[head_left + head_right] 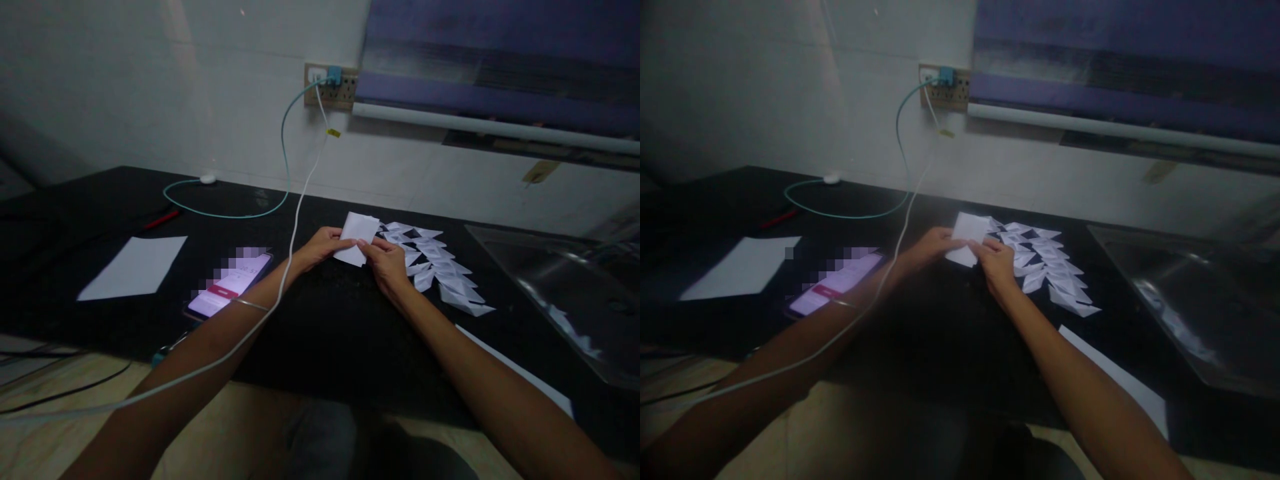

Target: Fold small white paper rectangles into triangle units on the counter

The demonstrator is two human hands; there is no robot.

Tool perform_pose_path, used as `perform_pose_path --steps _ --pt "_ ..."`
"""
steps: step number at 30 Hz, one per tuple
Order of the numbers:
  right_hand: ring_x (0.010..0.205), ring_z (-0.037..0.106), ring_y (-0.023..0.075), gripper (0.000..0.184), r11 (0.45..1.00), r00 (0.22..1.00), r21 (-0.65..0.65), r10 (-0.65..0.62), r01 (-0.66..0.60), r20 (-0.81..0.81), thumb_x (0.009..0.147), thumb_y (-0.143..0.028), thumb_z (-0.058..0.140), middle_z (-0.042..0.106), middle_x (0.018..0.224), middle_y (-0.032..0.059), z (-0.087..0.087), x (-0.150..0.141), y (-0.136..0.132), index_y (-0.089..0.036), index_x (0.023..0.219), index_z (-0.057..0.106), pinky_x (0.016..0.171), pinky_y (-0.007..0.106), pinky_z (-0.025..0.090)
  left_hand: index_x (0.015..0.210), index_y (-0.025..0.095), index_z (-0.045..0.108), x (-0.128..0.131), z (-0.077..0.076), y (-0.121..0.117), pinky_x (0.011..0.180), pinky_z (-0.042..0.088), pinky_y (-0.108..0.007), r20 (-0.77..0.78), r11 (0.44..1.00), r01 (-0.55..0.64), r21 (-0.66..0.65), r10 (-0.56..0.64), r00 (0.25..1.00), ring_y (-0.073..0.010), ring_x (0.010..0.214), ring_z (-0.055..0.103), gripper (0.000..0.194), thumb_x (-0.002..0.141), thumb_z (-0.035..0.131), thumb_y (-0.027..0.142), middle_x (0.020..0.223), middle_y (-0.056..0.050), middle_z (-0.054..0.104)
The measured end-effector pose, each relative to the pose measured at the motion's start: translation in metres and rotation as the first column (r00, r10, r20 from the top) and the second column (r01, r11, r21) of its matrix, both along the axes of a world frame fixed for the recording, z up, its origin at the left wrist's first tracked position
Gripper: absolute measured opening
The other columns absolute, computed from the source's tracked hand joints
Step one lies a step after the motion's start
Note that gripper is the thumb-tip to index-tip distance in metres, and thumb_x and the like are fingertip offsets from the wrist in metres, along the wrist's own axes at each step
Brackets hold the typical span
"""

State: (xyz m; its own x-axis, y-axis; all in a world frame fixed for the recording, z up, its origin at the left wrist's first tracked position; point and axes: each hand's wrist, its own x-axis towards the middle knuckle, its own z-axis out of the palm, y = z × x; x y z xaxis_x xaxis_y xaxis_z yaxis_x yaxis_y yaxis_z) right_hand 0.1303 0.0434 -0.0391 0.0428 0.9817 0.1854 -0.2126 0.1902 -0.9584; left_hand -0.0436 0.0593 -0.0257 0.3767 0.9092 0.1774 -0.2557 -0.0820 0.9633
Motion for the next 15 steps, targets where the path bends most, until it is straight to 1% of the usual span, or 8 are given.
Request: perform_pose_path --steps 3,6,10,15 --pt "0.056 0.060 0.0162 0.035 1.000 0.999 0.024 -0.014 0.012 0.047 0.061 -0.046 0.093 0.064 0.057 -0.0021 -0.0024 0.0017 0.0021 -0.021 0.063 0.069 0.058 0.032 0.054 0.094 0.013 0.081 -0.0003 -0.0026 0.0016 0.075 0.051 -0.031 0.007 1.000 0.003 0.011 -0.003 1.000 -0.0178 0.078 0.070 0.036 0.068 0.090 0.036 0.092 -0.011 0.079" --pt "0.055 0.058 0.0145 0.034 0.999 0.999 0.035 -0.022 0.020 0.050 0.062 -0.046 0.093 0.061 0.055 -0.0038 -0.0045 0.0023 0.0029 -0.020 0.064 0.070 0.058 0.030 0.053 0.098 0.012 0.080 -0.0005 -0.0014 0.0006 0.075 0.052 -0.031 -0.026 1.000 -0.001 0.022 0.002 1.000 -0.0178 0.078 0.070 0.038 0.071 0.089 0.037 0.094 -0.012 0.079" --pt "0.059 0.061 0.0149 0.034 0.999 0.999 0.040 -0.008 0.007 0.039 0.066 -0.048 0.090 0.065 0.061 -0.0027 -0.0057 0.0016 0.0029 -0.020 0.070 0.071 0.059 0.028 0.051 0.099 0.011 0.078 -0.0009 0.0009 0.0000 0.074 0.051 -0.030 -0.091 0.999 -0.031 0.041 0.035 0.995 -0.0186 0.079 0.070 0.041 0.072 0.089 0.041 0.094 -0.012 0.079" --pt "0.059 0.061 0.0153 0.034 0.999 0.998 0.046 0.019 -0.022 0.066 0.070 -0.051 0.087 0.069 0.066 -0.0013 -0.0047 0.0008 0.0018 -0.021 0.075 0.073 0.061 0.030 0.052 0.096 0.011 0.076 -0.0013 0.0016 0.0010 0.069 0.050 -0.028 -0.112 0.994 -0.063 0.092 0.074 0.991 -0.0176 0.075 0.068 0.042 0.074 0.088 0.046 0.090 -0.010 0.078"
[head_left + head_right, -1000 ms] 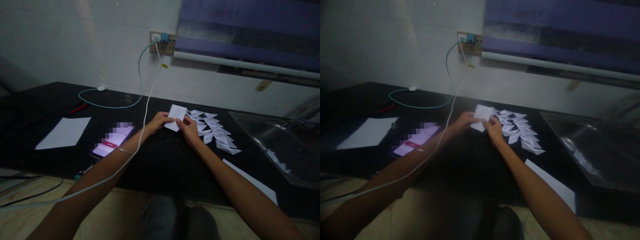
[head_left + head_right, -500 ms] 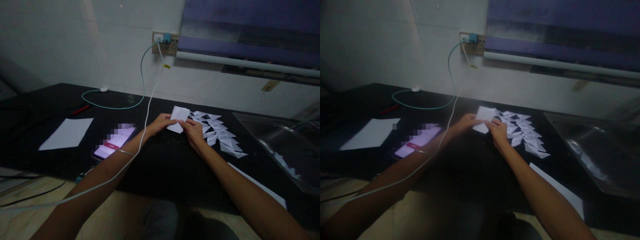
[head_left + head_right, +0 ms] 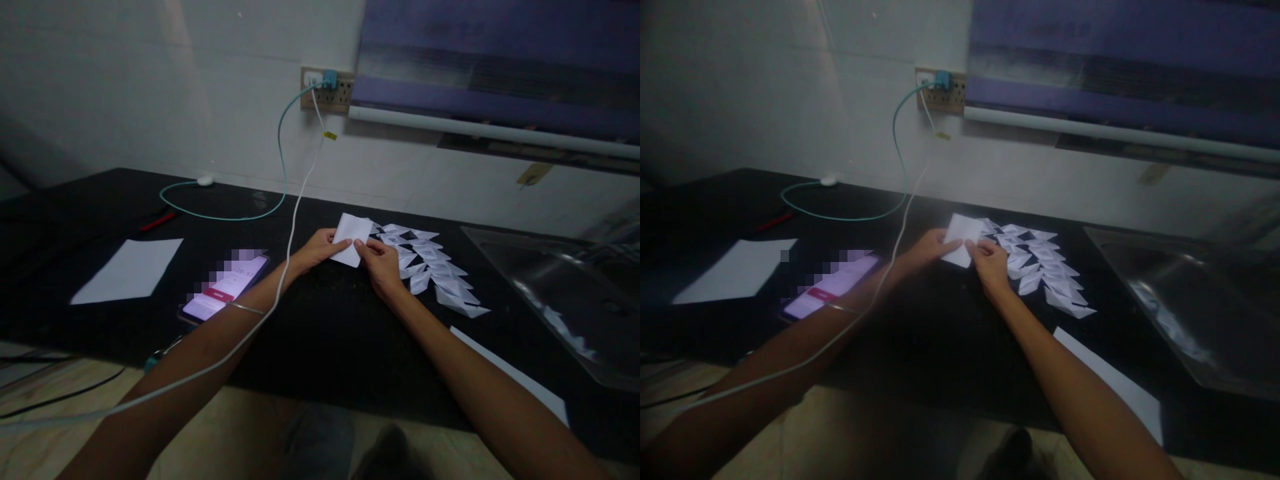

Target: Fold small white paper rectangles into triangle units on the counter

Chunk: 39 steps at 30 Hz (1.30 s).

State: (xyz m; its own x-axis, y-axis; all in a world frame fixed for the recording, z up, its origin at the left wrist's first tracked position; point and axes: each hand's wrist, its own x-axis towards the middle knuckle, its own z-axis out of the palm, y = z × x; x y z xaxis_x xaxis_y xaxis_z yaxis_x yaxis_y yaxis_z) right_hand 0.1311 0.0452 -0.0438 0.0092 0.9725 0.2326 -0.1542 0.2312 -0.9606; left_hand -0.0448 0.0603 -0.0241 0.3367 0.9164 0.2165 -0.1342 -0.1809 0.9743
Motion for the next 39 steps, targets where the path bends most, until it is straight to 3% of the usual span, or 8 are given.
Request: perform_pose_path --steps 6,10,15,22,28,39 --pt "0.057 0.055 0.0143 0.034 0.999 0.994 0.013 -0.035 0.034 0.105 0.073 -0.051 0.084 0.066 0.065 -0.0004 0.0015 0.0014 -0.0021 -0.019 0.075 0.073 0.055 0.028 0.041 0.101 0.010 0.076 0.0002 0.0014 0.0019 0.069 0.050 -0.026 -0.052 0.993 -0.085 0.076 0.090 0.995 -0.0179 0.079 0.068 0.039 0.079 0.084 0.042 0.094 -0.010 0.078" --pt "0.058 0.055 0.0162 0.036 0.998 0.985 0.059 -0.046 0.036 0.165 0.075 -0.054 0.080 0.060 0.058 -0.0009 -0.0005 0.0029 0.0001 -0.020 0.070 0.071 0.057 0.029 0.042 0.109 0.008 0.074 0.0002 0.0002 0.0038 0.071 0.052 -0.025 -0.121 0.992 -0.089 0.086 0.099 0.988 -0.0175 0.083 0.068 0.038 0.084 0.080 0.037 0.101 -0.012 0.078" --pt "0.058 0.054 0.0153 0.034 0.996 0.985 0.083 -0.037 0.023 0.171 0.076 -0.054 0.080 0.064 0.063 -0.0001 -0.0014 0.0041 0.0011 -0.020 0.072 0.074 0.056 0.029 0.039 0.102 0.008 0.075 -0.0002 0.0009 0.0017 0.067 0.049 -0.024 -0.193 0.993 -0.070 0.091 0.087 0.977 -0.0157 0.077 0.066 0.032 0.089 0.075 0.037 0.095 -0.012 0.077" --pt "0.061 0.058 0.0172 0.033 0.996 0.980 0.081 -0.038 0.022 0.195 0.077 -0.054 0.079 0.068 0.066 0.0007 -0.0005 0.0043 0.0009 -0.020 0.074 0.076 0.060 0.030 0.045 0.090 0.010 0.073 0.0006 0.0073 -0.0042 0.063 0.046 -0.023 -0.172 0.993 -0.075 0.093 0.091 0.981 -0.0140 0.070 0.062 0.024 0.088 0.075 0.034 0.083 -0.009 0.075" --pt "0.060 0.057 0.0169 0.033 0.994 0.974 0.094 -0.069 0.049 0.218 0.075 -0.052 0.081 0.069 0.065 0.0014 0.0006 0.0037 0.0006 -0.019 0.072 0.076 0.058 0.029 0.043 0.082 0.011 0.071 0.0000 0.0090 -0.0041 0.061 0.046 -0.023 -0.187 0.992 -0.086 0.086 0.101 0.977 -0.0137 0.068 0.060 0.026 0.088 0.076 0.035 0.075 -0.007 0.072" --pt "0.058 0.050 0.0144 0.037 0.991 0.964 0.123 -0.072 0.042 0.258 0.079 -0.053 0.077 0.061 0.060 -0.0004 0.0028 0.0044 -0.0006 -0.018 0.068 0.073 0.056 0.028 0.036 0.090 0.009 0.072 0.0008 0.0092 -0.0059 0.063 0.048 -0.024 -0.172 0.993 -0.082 0.087 0.096 0.980 -0.0142 0.069 0.061 0.034 0.084 0.080 0.042 0.080 -0.009 0.073"
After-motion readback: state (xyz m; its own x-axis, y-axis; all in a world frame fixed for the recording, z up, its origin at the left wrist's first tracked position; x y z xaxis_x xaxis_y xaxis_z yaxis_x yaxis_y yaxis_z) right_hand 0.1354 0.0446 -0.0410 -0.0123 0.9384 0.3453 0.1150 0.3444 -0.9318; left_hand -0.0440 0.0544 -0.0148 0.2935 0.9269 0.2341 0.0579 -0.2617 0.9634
